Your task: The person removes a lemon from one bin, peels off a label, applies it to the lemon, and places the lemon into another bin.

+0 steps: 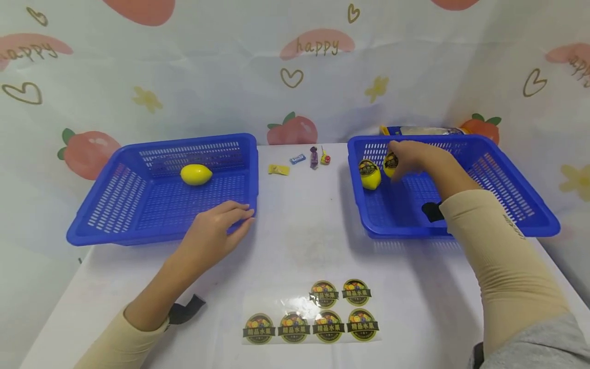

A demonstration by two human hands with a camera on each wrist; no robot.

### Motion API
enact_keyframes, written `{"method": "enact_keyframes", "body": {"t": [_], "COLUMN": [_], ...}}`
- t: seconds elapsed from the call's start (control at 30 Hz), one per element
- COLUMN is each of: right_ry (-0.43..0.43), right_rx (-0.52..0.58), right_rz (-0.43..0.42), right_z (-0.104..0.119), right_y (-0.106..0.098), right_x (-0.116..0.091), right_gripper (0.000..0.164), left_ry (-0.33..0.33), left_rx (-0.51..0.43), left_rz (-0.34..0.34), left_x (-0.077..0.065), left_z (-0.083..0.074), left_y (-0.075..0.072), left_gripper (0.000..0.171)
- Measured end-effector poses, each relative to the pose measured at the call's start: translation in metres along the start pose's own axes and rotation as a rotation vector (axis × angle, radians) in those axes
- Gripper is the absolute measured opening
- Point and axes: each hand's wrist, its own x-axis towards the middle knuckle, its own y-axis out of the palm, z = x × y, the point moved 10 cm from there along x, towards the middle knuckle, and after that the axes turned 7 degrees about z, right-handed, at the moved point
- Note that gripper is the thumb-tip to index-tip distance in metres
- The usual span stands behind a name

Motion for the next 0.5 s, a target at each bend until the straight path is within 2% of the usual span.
{"method": "enact_keyframes", "body": {"t": [0.27,0.5], "right_ry": [0.039,0.055], "right_rx": [0.036,0.070], "right_rz": [0.053,0.054], "right_z": [-0.009,-0.009], "right_y": [0.022,0.024], "right_x": [0.009,0.009], "right_gripper": [0.073,0.069], "left_ry": [-0.016,-0.021], "left_rx": [0.006,0.011], "left_rz": [0.013,0.007], "left_x": [0.001,0.000], "left_z": [0.000,-0.001], "left_y": [0.001,0.001], "left_gripper": [0.014,0.014]}}
